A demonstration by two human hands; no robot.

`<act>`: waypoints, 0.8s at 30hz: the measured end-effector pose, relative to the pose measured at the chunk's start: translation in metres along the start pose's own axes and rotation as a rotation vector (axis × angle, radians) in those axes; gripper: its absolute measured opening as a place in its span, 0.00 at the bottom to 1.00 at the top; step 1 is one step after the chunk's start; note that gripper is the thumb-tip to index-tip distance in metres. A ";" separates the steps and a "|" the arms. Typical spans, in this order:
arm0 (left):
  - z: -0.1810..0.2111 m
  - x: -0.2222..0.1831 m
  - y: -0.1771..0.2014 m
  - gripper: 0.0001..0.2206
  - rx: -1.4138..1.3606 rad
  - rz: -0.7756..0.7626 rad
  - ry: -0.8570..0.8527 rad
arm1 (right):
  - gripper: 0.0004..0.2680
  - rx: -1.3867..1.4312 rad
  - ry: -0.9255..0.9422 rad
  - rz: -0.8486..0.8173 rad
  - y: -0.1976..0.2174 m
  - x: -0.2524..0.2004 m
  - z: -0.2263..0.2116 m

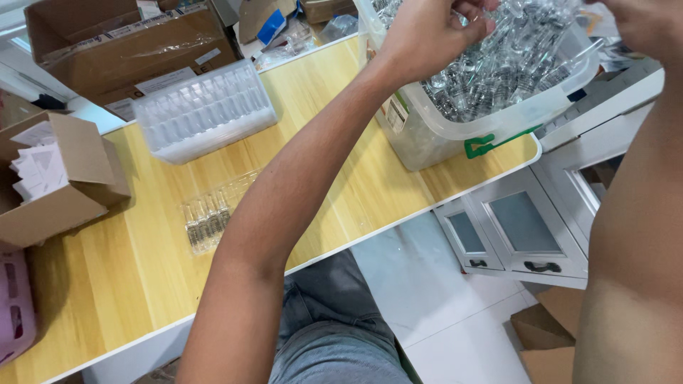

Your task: The person places small glass vials into a clear plastic tray, one by one, from a larger container. After filling the tray, the person places a folded paper insert on top and closes the tray with a lid.

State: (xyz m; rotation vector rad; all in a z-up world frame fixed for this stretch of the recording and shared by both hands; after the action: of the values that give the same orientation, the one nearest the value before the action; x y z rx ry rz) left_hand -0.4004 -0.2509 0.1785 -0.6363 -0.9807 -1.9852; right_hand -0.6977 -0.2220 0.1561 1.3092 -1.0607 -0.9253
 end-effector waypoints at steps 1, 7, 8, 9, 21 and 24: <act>-0.008 0.000 -0.001 0.10 0.067 -0.029 0.137 | 0.10 0.019 -0.028 -0.033 -0.001 -0.001 -0.006; -0.012 0.005 0.007 0.14 -0.056 -0.068 0.309 | 0.10 0.077 -0.057 -0.106 0.025 0.001 -0.054; -0.005 0.005 0.008 0.14 -0.179 -0.091 0.233 | 0.10 0.083 -0.056 -0.112 0.030 0.000 -0.061; 0.002 0.003 0.011 0.15 -0.300 -0.112 0.159 | 0.10 0.087 -0.048 -0.120 0.036 0.001 -0.067; 0.096 -0.082 0.085 0.15 -1.060 -0.212 0.199 | 0.10 0.347 0.300 -0.082 0.077 0.032 -0.201; 0.105 -0.108 0.115 0.14 -1.020 -0.069 0.228 | 0.10 0.456 0.464 -0.009 0.104 0.035 -0.272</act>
State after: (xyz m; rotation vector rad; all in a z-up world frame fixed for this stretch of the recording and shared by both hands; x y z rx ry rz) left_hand -0.2373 -0.1596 0.2084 -0.8676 0.2252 -2.4880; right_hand -0.4330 -0.1717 0.2716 1.7975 -0.9211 -0.3540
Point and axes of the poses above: each hand's wrist, its own x-axis towards the middle knuckle, its own y-axis out of the back of the hand, z = x × y, the point moved 7 cm from there along x, towards the middle knuckle, and after that the axes turned 7 degrees about -z, right-handed, at the moved point
